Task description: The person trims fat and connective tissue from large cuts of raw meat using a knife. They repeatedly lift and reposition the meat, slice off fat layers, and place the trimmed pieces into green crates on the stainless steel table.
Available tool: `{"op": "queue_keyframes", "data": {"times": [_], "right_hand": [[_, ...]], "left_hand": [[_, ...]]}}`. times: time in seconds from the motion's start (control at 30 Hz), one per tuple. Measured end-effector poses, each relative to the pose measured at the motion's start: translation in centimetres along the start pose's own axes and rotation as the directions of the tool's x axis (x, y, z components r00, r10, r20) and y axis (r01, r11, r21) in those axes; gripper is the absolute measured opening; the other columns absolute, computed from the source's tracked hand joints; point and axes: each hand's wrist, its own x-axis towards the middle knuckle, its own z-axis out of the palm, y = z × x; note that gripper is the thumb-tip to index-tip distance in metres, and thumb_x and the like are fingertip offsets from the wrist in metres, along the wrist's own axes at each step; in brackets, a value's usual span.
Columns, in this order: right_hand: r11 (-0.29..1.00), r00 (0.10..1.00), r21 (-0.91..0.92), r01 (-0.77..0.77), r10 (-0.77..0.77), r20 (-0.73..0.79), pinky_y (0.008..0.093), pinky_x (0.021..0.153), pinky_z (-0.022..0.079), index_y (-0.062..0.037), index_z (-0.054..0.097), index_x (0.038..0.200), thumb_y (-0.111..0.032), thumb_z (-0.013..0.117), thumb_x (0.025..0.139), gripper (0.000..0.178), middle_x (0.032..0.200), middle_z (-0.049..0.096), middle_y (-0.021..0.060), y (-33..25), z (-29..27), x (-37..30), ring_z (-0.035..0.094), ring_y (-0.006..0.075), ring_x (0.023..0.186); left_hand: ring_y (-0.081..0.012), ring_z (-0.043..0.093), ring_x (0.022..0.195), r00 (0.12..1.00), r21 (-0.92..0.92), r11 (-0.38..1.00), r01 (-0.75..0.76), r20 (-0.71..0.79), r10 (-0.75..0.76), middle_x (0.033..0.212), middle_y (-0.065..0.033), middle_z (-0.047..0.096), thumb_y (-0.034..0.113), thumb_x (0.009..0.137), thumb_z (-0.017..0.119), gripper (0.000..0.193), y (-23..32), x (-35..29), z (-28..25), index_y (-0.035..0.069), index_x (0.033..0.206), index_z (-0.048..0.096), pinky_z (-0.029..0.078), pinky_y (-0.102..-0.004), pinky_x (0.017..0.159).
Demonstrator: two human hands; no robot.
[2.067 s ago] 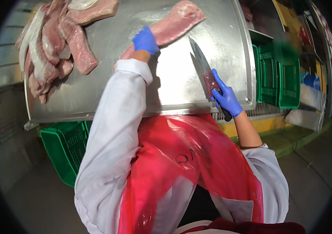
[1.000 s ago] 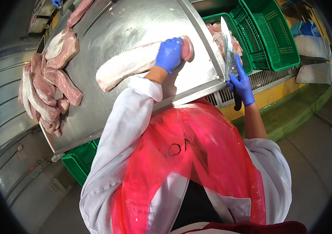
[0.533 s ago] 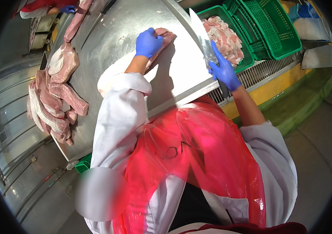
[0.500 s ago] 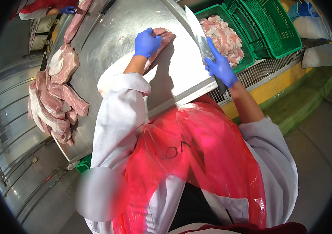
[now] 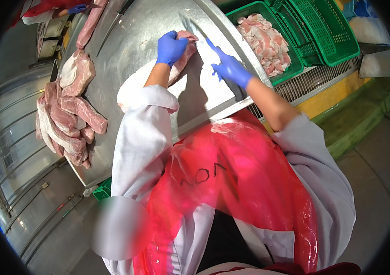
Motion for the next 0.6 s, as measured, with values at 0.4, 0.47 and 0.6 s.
{"op": "queue_keyframes", "data": {"times": [0.4,0.47,0.6], "right_hand": [[0.987,0.998,-0.150,0.056,-0.055,0.011,0.0337,0.058,0.057,-0.0227,0.022,0.161,-0.008,0.054,0.097,0.074,0.075,0.065,0.0123,-2.1,2.2,2.6,0.066,0.0189,0.060],[0.995,0.983,-0.061,-0.080,0.089,0.161,0.0341,0.059,0.057,-0.0216,0.023,0.161,-0.011,0.053,0.097,0.071,0.078,0.067,0.0149,-1.7,2.5,-2.0,0.067,0.0199,0.062],[0.987,0.999,-0.163,-0.001,0.008,0.042,0.0359,0.058,0.056,-0.0203,0.027,0.160,-0.014,0.052,0.097,0.068,0.076,0.066,0.0153,-2.9,3.2,1.5,0.066,0.0200,0.061]], "left_hand": [[-0.0262,0.071,0.074,0.990,0.019,0.998,-0.067,-0.123,0.069,0.083,-0.0219,0.072,0.026,0.080,0.068,0.031,0.2,-0.3,-1.4,-0.003,0.089,0.071,0.055,-0.0370,0.070],[-0.0250,0.070,0.074,0.988,-0.107,0.994,-0.035,-0.156,0.018,0.083,-0.0205,0.072,0.025,0.080,0.068,0.030,-0.3,-0.5,-1.3,-0.003,0.090,0.071,0.055,-0.0360,0.070],[-0.0180,0.069,0.074,0.988,-0.350,0.933,-0.084,-0.153,0.032,0.082,-0.0157,0.073,0.021,0.080,0.070,0.027,-0.5,-1.3,-0.9,-0.004,0.089,0.070,0.054,-0.0331,0.068]]}}
